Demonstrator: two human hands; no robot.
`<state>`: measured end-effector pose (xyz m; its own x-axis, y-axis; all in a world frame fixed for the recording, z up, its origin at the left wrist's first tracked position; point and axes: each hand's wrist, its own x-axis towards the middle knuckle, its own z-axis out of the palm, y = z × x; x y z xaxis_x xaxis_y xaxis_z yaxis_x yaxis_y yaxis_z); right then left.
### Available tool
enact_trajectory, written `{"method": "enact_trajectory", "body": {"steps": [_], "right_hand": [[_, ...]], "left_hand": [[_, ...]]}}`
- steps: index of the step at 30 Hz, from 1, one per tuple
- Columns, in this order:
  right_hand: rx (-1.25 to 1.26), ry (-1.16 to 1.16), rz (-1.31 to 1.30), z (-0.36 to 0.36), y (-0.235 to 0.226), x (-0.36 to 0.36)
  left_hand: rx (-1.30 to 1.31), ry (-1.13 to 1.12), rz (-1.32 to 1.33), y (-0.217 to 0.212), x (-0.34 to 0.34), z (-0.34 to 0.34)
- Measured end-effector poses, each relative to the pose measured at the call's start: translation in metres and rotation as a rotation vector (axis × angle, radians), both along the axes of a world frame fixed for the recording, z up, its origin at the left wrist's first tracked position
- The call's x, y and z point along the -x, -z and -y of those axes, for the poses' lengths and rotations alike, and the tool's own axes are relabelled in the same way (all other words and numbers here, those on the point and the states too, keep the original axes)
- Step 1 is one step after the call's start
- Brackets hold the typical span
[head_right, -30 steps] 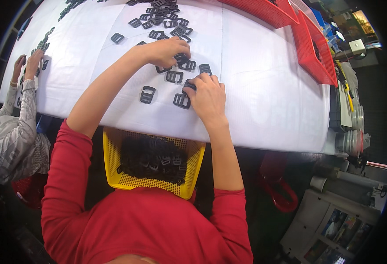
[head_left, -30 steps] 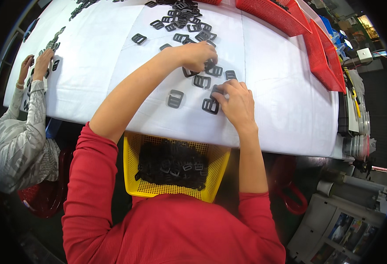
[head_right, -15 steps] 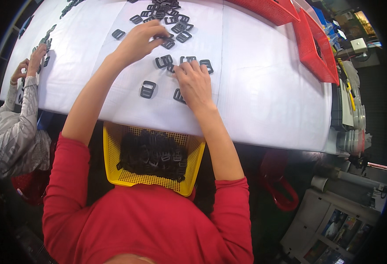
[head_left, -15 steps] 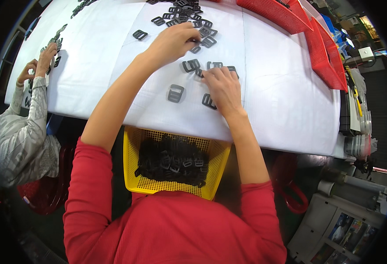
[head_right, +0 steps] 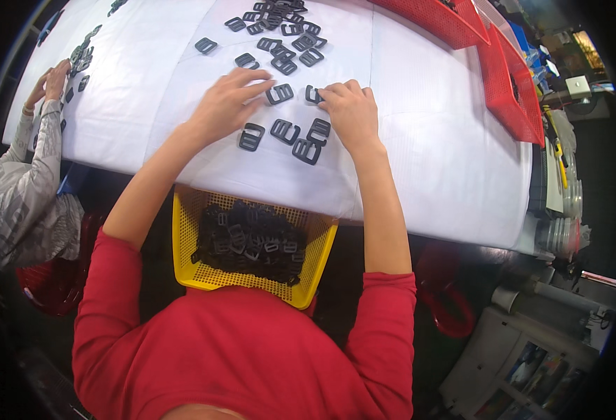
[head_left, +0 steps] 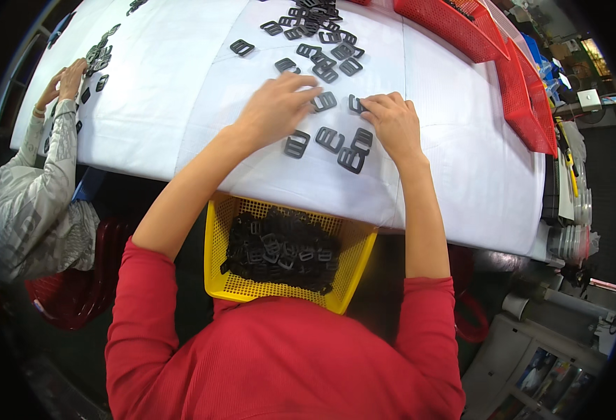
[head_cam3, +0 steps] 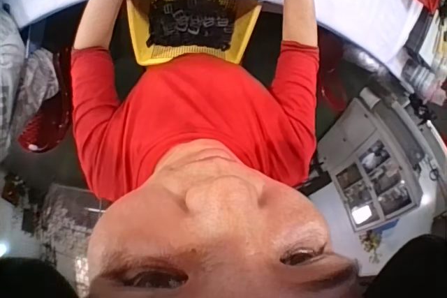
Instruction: The person repeatedly picks up small black plastic buckles from a yellow basket, places them on a white table, and arranges them into neat rows. They then gather the arranged buckles and return them to the basket, repeating the cycle.
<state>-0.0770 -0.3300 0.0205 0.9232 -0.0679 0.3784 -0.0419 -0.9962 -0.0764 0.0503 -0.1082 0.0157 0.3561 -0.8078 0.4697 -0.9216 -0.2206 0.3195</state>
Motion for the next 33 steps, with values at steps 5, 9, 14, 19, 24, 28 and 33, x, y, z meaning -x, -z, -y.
{"method": "enact_trajectory", "body": {"steps": [5, 9, 14, 19, 24, 28, 33], "right_hand": [[-0.458, 0.251, -0.213, -0.007, -0.022, -0.008], [-0.457, 0.134, -0.033, 0.021, -0.025, 0.009], [-0.306, 0.148, -0.052, 0.017, -0.012, 0.034], [-0.113, 0.138, -0.122, -0.004, -0.020, 0.044], [-0.267, 0.249, -0.201, 0.001, -0.026, 0.042], [-0.558, 0.386, -0.317, 0.017, -0.045, 0.038], [-0.475, 0.095, 0.001, 0.003, -0.027, -0.011]], "left_hand": [[0.014, 0.012, 0.010, 0.020, -0.007, 0.030], [0.069, -0.080, -0.586, 0.000, -0.006, 0.027], [0.006, -0.235, -0.234, -0.009, -0.017, 0.015], [-0.011, -0.198, -0.020, 0.001, -0.033, 0.035], [-0.190, -0.214, 0.132, 0.008, -0.025, 0.068], [-0.128, -0.186, 0.105, 0.013, -0.031, 0.073], [0.219, -0.247, -0.398, -0.001, -0.046, 0.041]]}}
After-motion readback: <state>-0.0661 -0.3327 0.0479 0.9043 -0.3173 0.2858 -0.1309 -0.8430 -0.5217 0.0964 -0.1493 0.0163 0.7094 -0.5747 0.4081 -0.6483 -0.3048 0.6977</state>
